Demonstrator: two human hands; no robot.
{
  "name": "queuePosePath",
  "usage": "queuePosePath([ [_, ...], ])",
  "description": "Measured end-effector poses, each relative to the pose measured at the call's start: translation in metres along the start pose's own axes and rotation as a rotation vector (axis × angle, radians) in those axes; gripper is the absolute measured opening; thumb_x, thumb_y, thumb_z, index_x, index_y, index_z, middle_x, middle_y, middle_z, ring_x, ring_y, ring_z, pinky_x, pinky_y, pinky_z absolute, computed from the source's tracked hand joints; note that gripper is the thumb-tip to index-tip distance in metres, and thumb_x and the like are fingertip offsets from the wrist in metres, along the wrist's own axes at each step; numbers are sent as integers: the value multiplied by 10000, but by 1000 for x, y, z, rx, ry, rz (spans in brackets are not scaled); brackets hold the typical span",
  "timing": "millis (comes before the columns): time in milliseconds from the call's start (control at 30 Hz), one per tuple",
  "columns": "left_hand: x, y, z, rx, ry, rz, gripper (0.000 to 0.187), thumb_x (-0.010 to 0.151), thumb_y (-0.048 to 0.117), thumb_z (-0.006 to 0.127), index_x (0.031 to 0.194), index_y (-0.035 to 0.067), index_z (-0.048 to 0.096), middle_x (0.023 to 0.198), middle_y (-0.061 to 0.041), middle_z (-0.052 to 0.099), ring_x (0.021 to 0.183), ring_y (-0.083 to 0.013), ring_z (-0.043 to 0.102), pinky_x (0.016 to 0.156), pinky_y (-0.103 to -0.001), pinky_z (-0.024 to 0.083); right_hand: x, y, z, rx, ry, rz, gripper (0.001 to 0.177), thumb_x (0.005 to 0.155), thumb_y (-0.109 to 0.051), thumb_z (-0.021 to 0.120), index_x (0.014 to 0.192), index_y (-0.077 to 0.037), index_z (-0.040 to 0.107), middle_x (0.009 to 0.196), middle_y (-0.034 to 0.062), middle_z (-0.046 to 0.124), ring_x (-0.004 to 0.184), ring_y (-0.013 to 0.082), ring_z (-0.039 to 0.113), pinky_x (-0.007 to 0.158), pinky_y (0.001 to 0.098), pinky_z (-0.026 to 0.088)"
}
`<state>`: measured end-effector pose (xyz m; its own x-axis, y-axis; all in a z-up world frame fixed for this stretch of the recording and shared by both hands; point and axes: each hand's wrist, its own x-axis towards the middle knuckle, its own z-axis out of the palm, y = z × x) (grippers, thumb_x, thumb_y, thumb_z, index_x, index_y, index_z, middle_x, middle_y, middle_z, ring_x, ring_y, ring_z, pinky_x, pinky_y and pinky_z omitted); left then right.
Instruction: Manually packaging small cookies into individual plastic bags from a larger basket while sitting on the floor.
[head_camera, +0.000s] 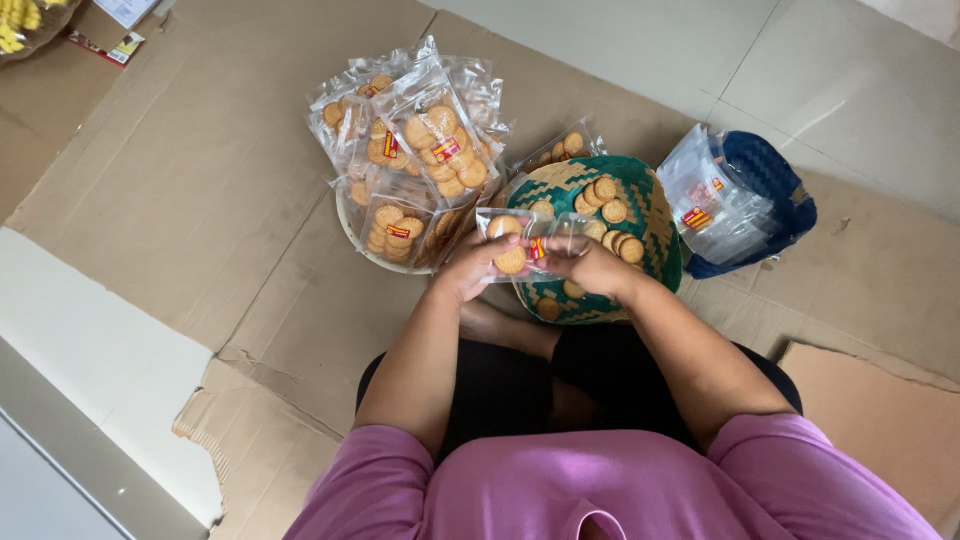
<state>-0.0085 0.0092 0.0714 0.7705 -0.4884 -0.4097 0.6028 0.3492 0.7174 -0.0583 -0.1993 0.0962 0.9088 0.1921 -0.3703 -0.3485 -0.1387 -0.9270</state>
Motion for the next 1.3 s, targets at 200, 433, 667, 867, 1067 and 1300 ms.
queuePosePath([
  [200,2,-9,-9,-52,-27,42,465,814,140,840,1242,35,694,912,-126,744,815,-299,769,706,-550,654,9,18,-20,-140,-21,-9,209,890,-94,774,1091,-139,812,807,18,769,689,85,601,652,229,469],
  [433,9,-14,-18,-36,-79,-5,459,835,74,819,1266,15,676,881,-194,724,799,-368,761,730,-592,636,-6,1,-5,-126,-94,-44,263,857,-80,825,1117,-115,807,797,-49,728,737,51,599,693,184,451],
  [667,13,-26,-24,-41,-26,-83,382,797,115,849,1139,41,695,899,-212,748,795,-342,771,738,-528,656,-8,-9,-12,-191,-117,-97,455,817,-73,852,1260,-119,759,808,-5,742,735,92,610,692,209,441],
  [867,-12,3,0,-64,-29,-94,384,776,41,840,1129,21,688,925,-234,755,829,-379,767,757,-567,638,-5,-9,-24,-103,-137,-27,420,839,-104,845,1244,-55,744,859,83,769,686,141,656,607,254,565],
  [1067,-22,13,-14,-75,-75,-40,639,803,174,814,1402,187,592,1101,-144,744,1030,-389,729,867,-607,599,-5,2,-60,21,33,-93,194,912,-74,772,989,89,700,728,217,723,605,293,763,502,334,627],
  [1300,-16,-1,-33,-126,-46,-16,372,882,234,758,1238,197,660,1072,-111,769,994,-372,746,780,-554,637,-39,-23,-43,-548,-1,-796,608,687,-185,953,1248,-107,731,1438,197,490,1249,456,568,1065,503,443],
])
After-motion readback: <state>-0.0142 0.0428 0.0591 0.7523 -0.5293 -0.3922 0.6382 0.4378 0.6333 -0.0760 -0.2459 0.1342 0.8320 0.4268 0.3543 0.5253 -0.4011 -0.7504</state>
